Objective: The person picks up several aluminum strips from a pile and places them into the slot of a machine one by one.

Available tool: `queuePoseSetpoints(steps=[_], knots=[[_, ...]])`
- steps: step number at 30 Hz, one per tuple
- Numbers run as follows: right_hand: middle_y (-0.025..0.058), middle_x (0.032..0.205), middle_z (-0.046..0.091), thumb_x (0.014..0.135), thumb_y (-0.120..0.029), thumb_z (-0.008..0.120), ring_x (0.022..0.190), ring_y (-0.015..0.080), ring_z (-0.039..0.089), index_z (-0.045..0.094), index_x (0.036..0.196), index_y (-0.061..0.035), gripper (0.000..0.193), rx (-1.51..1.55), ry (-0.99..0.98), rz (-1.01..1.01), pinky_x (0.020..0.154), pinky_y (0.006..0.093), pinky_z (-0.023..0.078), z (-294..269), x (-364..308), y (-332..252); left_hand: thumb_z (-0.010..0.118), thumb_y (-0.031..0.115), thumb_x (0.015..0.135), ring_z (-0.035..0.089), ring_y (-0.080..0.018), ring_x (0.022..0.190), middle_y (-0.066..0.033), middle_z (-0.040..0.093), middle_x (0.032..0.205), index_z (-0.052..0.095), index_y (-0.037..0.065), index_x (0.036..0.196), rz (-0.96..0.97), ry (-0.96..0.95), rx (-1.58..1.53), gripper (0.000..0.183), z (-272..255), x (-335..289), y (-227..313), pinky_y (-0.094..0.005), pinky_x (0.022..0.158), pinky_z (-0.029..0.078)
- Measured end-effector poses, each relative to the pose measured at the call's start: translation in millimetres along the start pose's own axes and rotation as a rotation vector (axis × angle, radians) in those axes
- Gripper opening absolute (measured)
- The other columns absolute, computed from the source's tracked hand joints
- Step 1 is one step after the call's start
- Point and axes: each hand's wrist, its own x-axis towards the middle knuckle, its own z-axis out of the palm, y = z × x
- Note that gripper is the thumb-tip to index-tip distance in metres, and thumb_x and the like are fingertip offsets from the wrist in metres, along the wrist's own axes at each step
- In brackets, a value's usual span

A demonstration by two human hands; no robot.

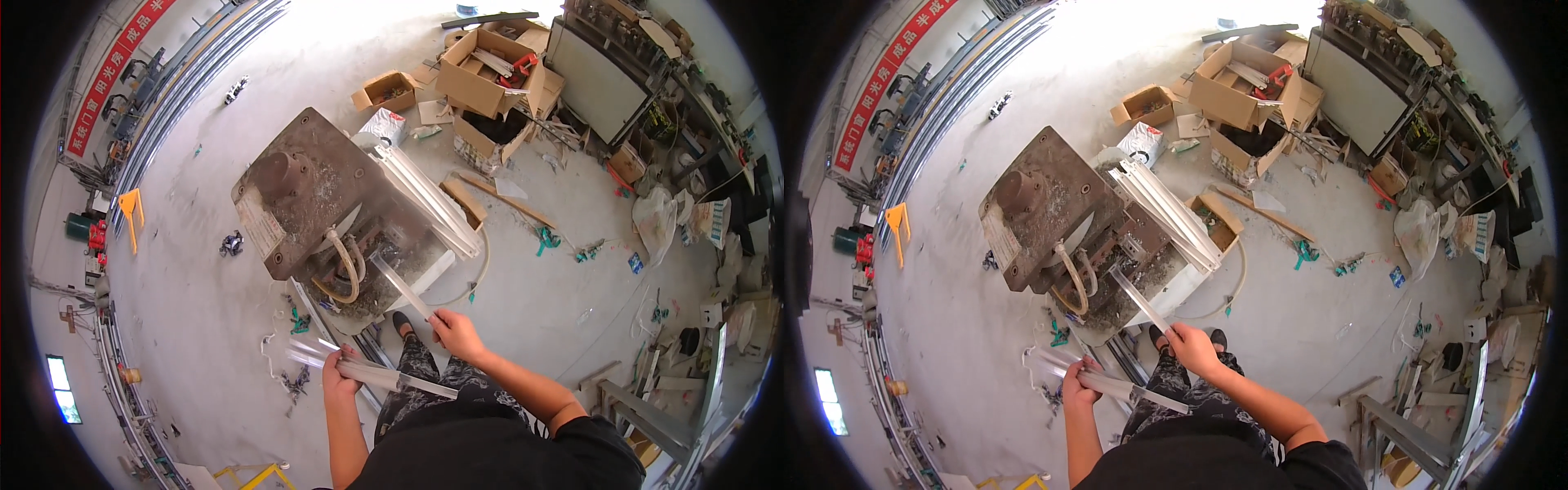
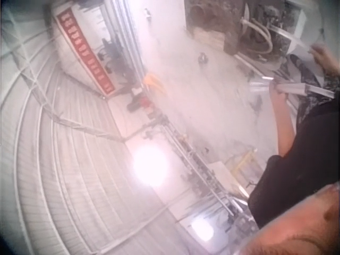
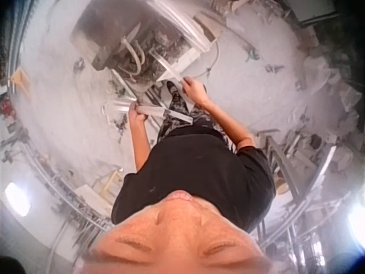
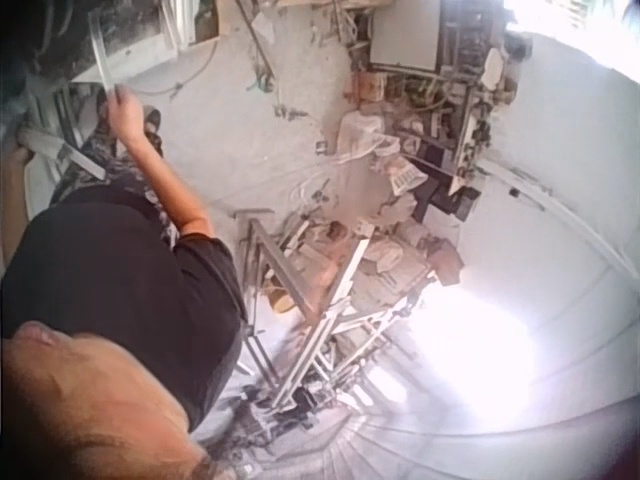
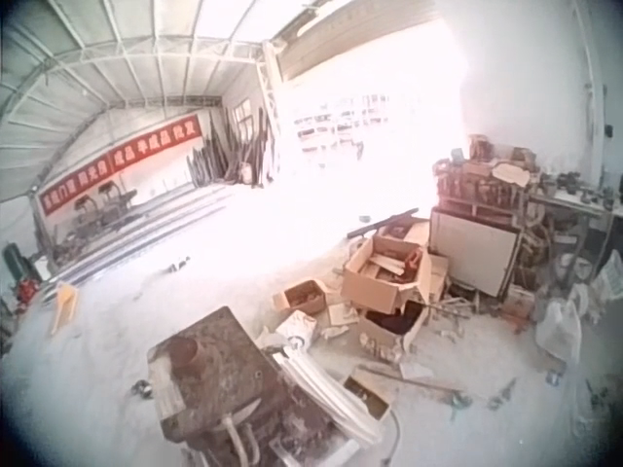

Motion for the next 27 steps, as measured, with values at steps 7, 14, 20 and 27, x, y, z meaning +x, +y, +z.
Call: queuePoseSetpoints(steps=[7, 14, 20, 27], knots=[[0.0033, 0.057, 0.054, 0.091, -0.019, 0.05, 0.047, 0.0103, 0.049, 0.055, 0.085, -0.0017, 0.019, 0.034, -0.027, 0.017, 0.046, 0.0263, 0.04, 0, -2, -2, 0.049, 0.003, 0.078, 0.056, -0.0214, 0.081, -0.0092, 0.058, 0.085, 0.053, -0.002, 0.092, -0.02, -0.091, 0.035, 0.015, 14, -2, -4, -0.0351, 0.077, 0.048], [0.0096, 0.059, 0.057, 0.088, -0.019, 0.051, 0.053, 0.0243, 0.056, 0.055, 0.084, -0.0043, 0.016, -0.21, 0.208, -0.006, 0.052, 0.0353, 0.043, -27, -49, 15, 0.053, 0.003, 0.077, 0.054, -0.0222, 0.081, -0.0089, 0.056, 0.085, 0.053, -0.003, 0.093, 0.038, -0.237, 0.078, 0.017, 18, 1, 18, -0.0355, 0.079, 0.046], [0.0123, 0.075, 0.057, 0.085, -0.016, 0.052, 0.071, 0.0331, 0.055, 0.054, 0.09, -0.0053, 0.012, -0.615, 0.622, -0.256, 0.062, 0.0408, 0.045, -93, 0, -29, 0.058, 0.005, 0.076, 0.054, -0.022, 0.083, -0.0094, 0.057, 0.086, 0.053, -0.003, 0.093, 0.117, -0.278, 0.13, 0.019, 18, -1, 39, -0.0342, 0.08, 0.046], [0.0166, 0.082, 0.056, 0.082, -0.016, 0.052, 0.082, 0.0351, 0.054, 0.057, 0.079, -0.0018, 0.015, -0.804, 0.574, -0.366, 0.073, 0.0442, 0.044, -85, 155, -61, 0.058, 0.006, 0.076, 0.056, -0.0224, 0.079, -0.0105, 0.058, 0.079, 0.055, 0.0, 0.083, 0.07, -0.398, 0.219, 0.01, 31, -7, 37, -0.035, 0.079, 0.047]])
